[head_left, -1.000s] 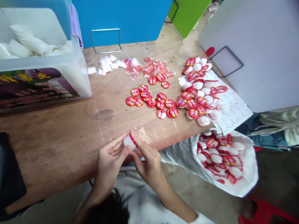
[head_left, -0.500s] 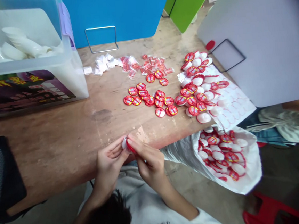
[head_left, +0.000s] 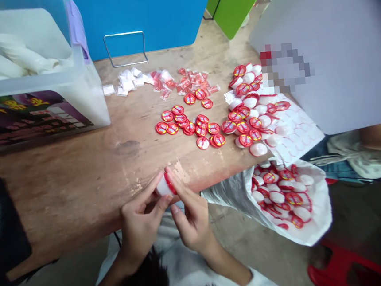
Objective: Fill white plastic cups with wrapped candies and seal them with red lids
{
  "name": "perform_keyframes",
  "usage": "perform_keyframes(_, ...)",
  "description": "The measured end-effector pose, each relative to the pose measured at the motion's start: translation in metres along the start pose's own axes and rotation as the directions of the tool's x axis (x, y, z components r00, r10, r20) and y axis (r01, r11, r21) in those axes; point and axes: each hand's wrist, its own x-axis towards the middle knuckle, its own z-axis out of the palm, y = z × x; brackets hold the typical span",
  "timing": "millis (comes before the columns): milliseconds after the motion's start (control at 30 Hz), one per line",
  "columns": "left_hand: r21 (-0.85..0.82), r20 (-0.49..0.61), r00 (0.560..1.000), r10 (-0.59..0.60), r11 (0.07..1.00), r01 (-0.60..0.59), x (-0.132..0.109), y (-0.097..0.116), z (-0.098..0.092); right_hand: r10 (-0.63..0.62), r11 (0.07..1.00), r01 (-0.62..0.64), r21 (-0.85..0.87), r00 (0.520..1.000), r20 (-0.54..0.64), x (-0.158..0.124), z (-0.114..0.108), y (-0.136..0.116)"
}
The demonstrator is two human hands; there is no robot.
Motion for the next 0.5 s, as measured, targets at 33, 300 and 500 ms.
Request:
perform_keyframes(33, 0.079, -0.007, 0.997, 0.075, 0.994, -0.074, -0.001, -0.003, 0.000, 0.014, 1.000, -0.014, 0.017, 1.000, -0.002, 0.000, 0.000, -0.001)
perform_keyframes(300, 0.472, 0.098, 0.749, 0.655, 0.632, -0.615, -0.001, 0.009, 0.002, 0.142, 0.989, -0.144, -0.008, 0.983, -0.117, -0.004, 0.007, -0.012)
perform_keyframes(500, 0.482, -0.023, 0.792, 0.610, 0.701, -0.526, -0.005, 0.002, 0.011, 0.172, 0.981, -0.185, -0.060, 0.970, -0.171, 0.001, 0.012, -0.015)
